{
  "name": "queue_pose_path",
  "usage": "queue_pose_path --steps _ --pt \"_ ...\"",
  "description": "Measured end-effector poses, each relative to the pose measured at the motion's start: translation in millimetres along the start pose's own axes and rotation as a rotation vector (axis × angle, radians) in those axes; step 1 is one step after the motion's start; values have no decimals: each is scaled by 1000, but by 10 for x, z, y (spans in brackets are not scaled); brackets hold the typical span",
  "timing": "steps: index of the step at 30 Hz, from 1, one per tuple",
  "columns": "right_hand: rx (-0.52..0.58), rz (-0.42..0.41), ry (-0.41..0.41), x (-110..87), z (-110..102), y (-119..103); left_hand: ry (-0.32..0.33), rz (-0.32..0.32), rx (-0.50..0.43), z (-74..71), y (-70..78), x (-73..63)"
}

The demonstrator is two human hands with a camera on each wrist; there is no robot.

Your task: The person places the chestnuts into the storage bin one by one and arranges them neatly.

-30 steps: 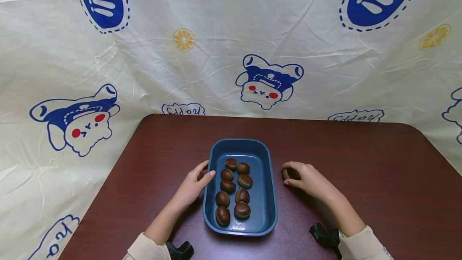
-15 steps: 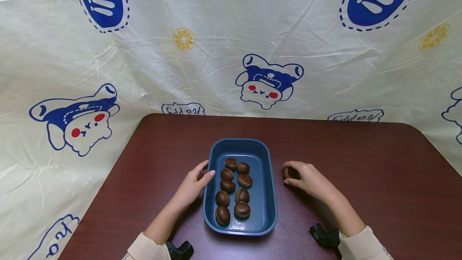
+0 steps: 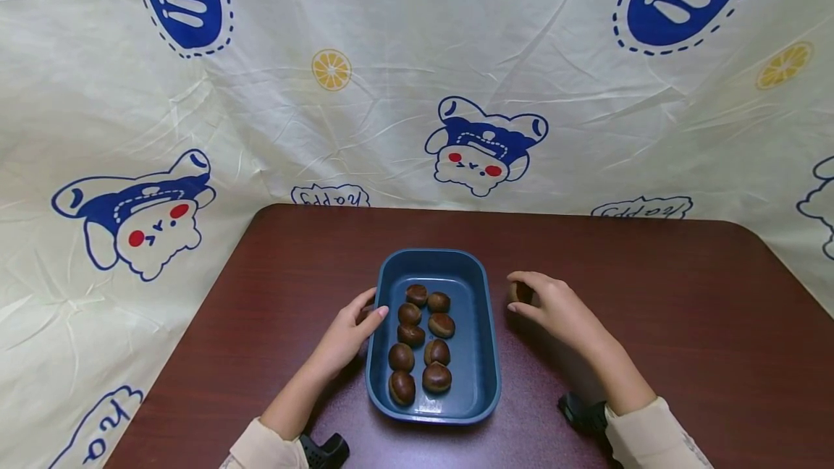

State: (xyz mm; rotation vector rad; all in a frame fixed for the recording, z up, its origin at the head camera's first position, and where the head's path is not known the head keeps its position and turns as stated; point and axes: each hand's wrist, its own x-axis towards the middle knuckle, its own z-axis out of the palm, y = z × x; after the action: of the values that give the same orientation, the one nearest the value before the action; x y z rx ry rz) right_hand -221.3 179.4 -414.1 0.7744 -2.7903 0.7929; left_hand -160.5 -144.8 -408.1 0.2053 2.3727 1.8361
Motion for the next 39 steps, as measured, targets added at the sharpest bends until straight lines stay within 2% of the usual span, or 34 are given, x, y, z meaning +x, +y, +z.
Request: queue_pose_path --steps 9,16,29,39 --pt "35 6 12 147 -67 -169 -3 -5 -9 -2 -5 7" --pt "64 -38 23 296 -61 -349 -4 -5 -11 -2 2 1" --pt "96 -78 -59 562 109 -596 -9 -3 -23 -5 -10 2" --pt "78 -111 -130 700 314 -678 -12 6 -25 -6 -22 7"
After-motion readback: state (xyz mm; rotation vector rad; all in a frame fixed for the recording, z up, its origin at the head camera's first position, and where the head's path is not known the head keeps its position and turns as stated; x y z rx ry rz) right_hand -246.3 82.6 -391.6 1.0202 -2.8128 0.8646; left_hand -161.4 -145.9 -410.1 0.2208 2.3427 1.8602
